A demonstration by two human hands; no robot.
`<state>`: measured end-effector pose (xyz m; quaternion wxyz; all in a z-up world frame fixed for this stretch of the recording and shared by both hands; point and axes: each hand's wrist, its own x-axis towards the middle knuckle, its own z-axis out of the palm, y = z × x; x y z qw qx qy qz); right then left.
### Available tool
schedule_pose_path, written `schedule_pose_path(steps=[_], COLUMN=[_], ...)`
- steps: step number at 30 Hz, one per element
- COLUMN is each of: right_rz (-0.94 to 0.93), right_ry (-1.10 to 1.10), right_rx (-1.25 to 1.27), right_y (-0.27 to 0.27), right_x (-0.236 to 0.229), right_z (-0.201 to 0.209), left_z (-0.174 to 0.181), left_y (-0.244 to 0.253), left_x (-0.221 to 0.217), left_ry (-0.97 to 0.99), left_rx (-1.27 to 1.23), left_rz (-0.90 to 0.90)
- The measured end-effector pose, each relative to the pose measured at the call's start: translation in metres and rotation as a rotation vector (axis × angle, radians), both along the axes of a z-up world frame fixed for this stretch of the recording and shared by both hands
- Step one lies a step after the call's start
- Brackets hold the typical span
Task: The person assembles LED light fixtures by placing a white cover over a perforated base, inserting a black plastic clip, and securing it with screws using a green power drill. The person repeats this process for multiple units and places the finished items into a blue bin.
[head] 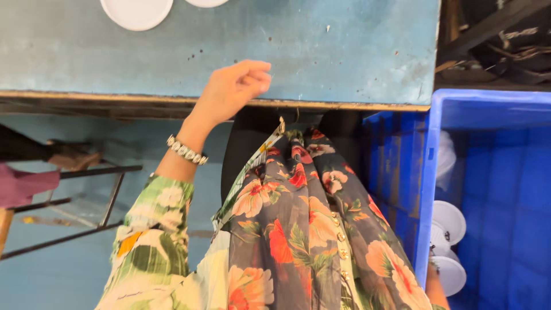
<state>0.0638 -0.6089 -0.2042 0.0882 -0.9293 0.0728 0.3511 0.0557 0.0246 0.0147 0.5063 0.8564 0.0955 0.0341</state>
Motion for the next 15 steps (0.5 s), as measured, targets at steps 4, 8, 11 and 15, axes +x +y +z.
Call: schedule_pose_path(steps=[4, 8, 11, 15], right_rz=[-0.195, -0.32, -0.339, -0.441], right_ry=[-0.378, -0.635, -0.719, -0.685], right_rx=[0.251, 0.644, 0.791, 0.888], right_y=[0.004, 0.013, 0.026, 0.043], right_x=[0.031, 0.067, 0.071, 0.068], right_z=[0.021, 0.049, 0.072, 0.095], left_z=[-0.003, -0.03, -0.054, -0.049], left_y=[0.013, 0.047, 0.075, 0.1], left_x=[0.072, 0.147, 0.176, 0.194], left_ry=[-0.492, -0.597, -0.596, -0.631], left_rx=[0.465, 0.911, 1.14, 1.132], left_rz=[0.03, 0.151, 0.182, 0.149])
